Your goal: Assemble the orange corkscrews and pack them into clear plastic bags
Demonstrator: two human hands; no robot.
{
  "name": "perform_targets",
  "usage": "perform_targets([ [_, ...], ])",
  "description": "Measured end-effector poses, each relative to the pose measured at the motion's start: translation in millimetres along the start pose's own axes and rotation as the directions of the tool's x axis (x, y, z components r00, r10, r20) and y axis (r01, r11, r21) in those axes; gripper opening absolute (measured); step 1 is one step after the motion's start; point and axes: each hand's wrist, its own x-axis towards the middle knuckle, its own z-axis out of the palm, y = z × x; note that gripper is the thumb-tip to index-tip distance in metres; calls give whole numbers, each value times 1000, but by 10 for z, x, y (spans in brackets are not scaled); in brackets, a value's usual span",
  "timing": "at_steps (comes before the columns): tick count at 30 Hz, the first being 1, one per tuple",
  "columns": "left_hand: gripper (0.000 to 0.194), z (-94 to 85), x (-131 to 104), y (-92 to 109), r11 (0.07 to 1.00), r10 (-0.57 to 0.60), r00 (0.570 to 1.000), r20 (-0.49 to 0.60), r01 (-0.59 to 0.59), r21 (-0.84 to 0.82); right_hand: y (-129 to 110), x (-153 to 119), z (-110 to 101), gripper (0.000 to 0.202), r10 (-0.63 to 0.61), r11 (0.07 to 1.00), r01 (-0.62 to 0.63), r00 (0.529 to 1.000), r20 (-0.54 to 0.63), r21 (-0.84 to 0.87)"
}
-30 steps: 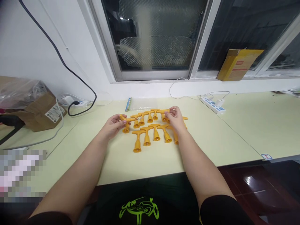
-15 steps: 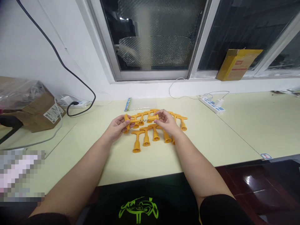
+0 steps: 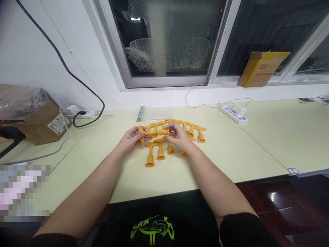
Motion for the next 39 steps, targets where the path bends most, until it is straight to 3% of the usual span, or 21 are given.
perform_targets([
  [4,49,68,-12,-15,997,-68,997,33,69,-38,0,-11,66,17,-101,987,104,994,35,-119],
  [7,45,134,-47,-21,994,-101,994,38,102,-26,-27,-19,93,15,-96,976,105,994,57,-191],
  [14,58,238,-117,-51,986,111,992,65,-118,116,-17,-35,155,24,100,995,-101,994,44,17],
  [23,55,243,-91,-91,930,299,954,13,-294,220,-144,-12,239,34,251,937,-254,967,45,238],
  [27,53,256,-144,-72,920,305,951,56,-309,241,-181,0,274,37,362,891,-365,930,64,271],
  [32,53,269,-199,-54,897,312,944,105,-329,295,-146,-14,291,43,510,810,-534,846,158,242],
  [39,52,271,-163,-47,920,287,955,75,-297,257,-155,-49,281,33,282,956,-287,956,81,62],
])
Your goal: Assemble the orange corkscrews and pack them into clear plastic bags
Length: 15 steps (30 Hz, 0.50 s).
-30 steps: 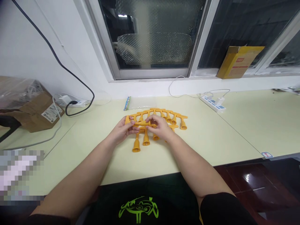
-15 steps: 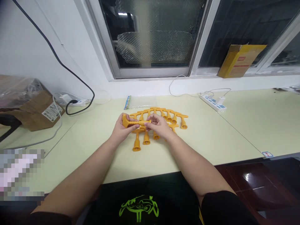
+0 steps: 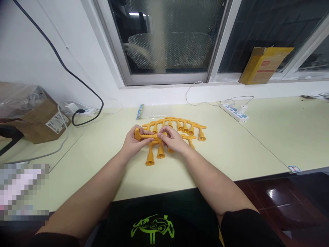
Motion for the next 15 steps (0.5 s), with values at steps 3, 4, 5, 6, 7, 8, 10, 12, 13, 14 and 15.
perform_targets([
  [3,53,-6,26,5,1000,7,999,-46,-7,-8,-27,-23,-17,33,-122,992,122,992,-18,-36],
  [4,53,-10,32,5,1000,16,998,-59,-17,-14,-31,-26,-22,33,-137,990,136,990,-20,-30],
  [5,53,-16,36,4,999,25,998,-65,-27,-21,-34,-26,-26,33,-128,992,128,992,-19,-16],
  [6,52,-22,37,0,999,31,997,-67,-33,-30,-35,-23,-28,33,-105,994,105,994,-20,4],
  [7,52,-28,36,-5,999,33,997,-66,-36,-37,-36,-18,-27,34,-73,997,73,997,-16,24],
  [8,52,-33,32,-10,999,33,998,-60,-35,-39,-38,-11,-22,35,-39,998,39,999,-9,48],
  [10,53,-36,17,-19,999,33,999,-39,-35,-37,-43,4,-7,35,28,993,-29,1000,12,117],
  [12,54,-27,-3,-19,999,38,999,-13,-38,-27,-50,12,11,35,105,978,-107,994,22,181],
  [13,55,-18,-14,-16,999,39,999,1,-39,-19,-54,13,19,37,155,967,-157,988,25,200],
  [14,54,-8,-24,-10,999,40,999,12,-40,-8,-59,10,24,39,209,956,-211,977,33,204],
  [15,54,2,-32,-3,999,39,999,18,-39,2,-64,6,27,41,256,947,-260,965,45,191],
])
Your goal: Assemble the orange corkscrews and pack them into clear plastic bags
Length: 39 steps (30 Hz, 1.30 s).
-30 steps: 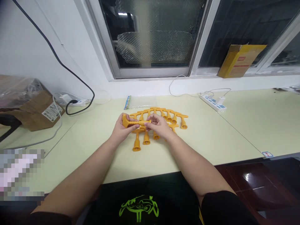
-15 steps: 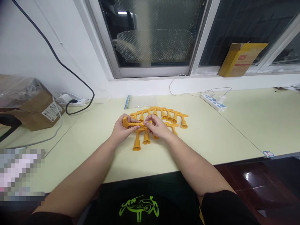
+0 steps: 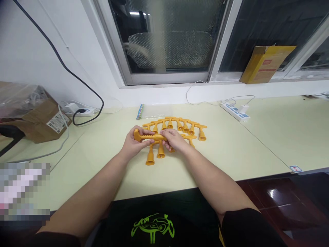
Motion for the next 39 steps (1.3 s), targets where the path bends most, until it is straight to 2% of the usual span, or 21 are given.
perform_targets([
  [3,54,18,-6,22,1000,-17,1000,16,16,4,-8,-24,-3,48,78,995,-75,996,42,-73],
  [5,54,13,5,33,1000,-28,1000,1,28,-11,-7,-37,-11,47,38,996,-33,998,56,-82],
  [8,55,-11,36,39,1000,-28,997,-77,29,1,10,-44,-25,39,-177,977,179,984,32,-116],
  [10,54,-30,56,38,1000,-27,991,-135,29,12,25,-39,-31,42,-344,919,342,939,24,-195],
  [12,54,-45,70,32,1000,-31,986,-164,31,-4,32,-31,-28,40,-410,886,404,912,25,-228],
  [15,54,-54,80,15,1000,-23,986,-168,20,-15,21,-22,-13,37,-295,943,297,955,38,-152],
  [18,54,-56,83,-8,1000,10,988,-153,-11,-2,0,-22,3,46,-144,984,151,987,74,-91],
  [24,57,-75,59,-34,999,34,997,-64,-35,-22,5,-12,-13,53,65,998,-64,994,93,-7],
  [27,57,-79,42,-22,999,34,998,-57,-33,23,20,-7,-27,53,123,992,-121,985,123,-21],
  [29,57,-75,41,-8,999,23,997,-73,-20,44,22,-21,-25,49,58,995,-48,992,109,-86],
  [31,57,-70,51,8,999,7,995,-103,-2,52,17,-48,-17,41,-145,963,153,988,52,-221],
  [33,57,-67,67,20,999,-6,991,-131,12,41,8,-74,-8,37,-374,852,358,927,34,-383],
  [34,57,-68,74,25,999,-13,990,-139,17,30,4,-82,-4,37,-445,797,417,895,41,-438],
  [35,57,-70,79,29,1000,-18,989,-144,20,18,2,-86,1,37,-477,768,441,878,46,-464],
  [36,58,-73,82,31,1000,-21,990,-143,23,10,1,-85,7,36,-472,772,438,880,46,-460],
  [39,58,-85,70,37,1000,-10,991,-130,12,15,6,-61,32,35,-322,893,318,946,41,-318],
])
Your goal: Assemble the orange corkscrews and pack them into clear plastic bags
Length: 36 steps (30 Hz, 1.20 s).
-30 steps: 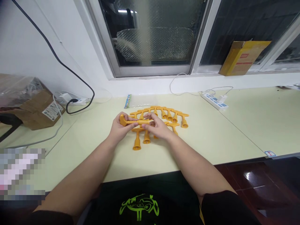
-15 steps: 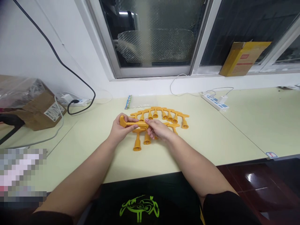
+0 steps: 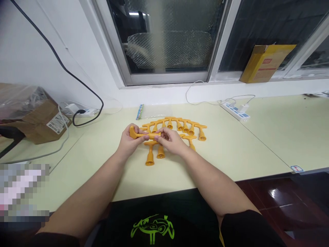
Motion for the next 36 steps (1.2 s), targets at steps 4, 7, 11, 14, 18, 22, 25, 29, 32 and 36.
perform_targets([
  [4,57,-17,-24,7,999,33,997,67,-32,-10,-3,32,31,48,246,942,-272,958,150,197],
  [7,54,-56,-3,2,998,41,989,142,-35,-42,-25,26,9,48,255,929,-295,947,194,222],
  [11,55,-211,64,1,995,8,977,213,14,-101,-55,0,-97,44,184,964,-197,979,88,180],
  [14,67,-394,104,49,985,-134,965,226,155,-78,-63,0,-206,37,136,988,-133,990,-40,82],
  [18,65,-630,135,141,950,-311,925,218,304,68,-47,20,-317,30,78,997,-81,984,-163,-12],
  [22,60,-749,147,192,885,-453,854,256,395,248,8,31,-362,29,13,997,-29,981,-193,-77],
  [25,55,-747,138,202,839,-519,787,334,394,375,48,30,-372,28,-32,992,7,980,-196,-123],
  [29,47,-671,112,180,817,-523,779,347,341,466,50,26,-381,24,-59,982,23,980,-190,-188],
  [32,43,-598,93,141,823,-478,806,350,271,499,28,23,-385,20,-66,975,24,980,-185,-221],
  [36,33,-509,70,56,754,-340,877,339,39,656,12,13,-383,18,-83,964,35,982,-171,-265],
])
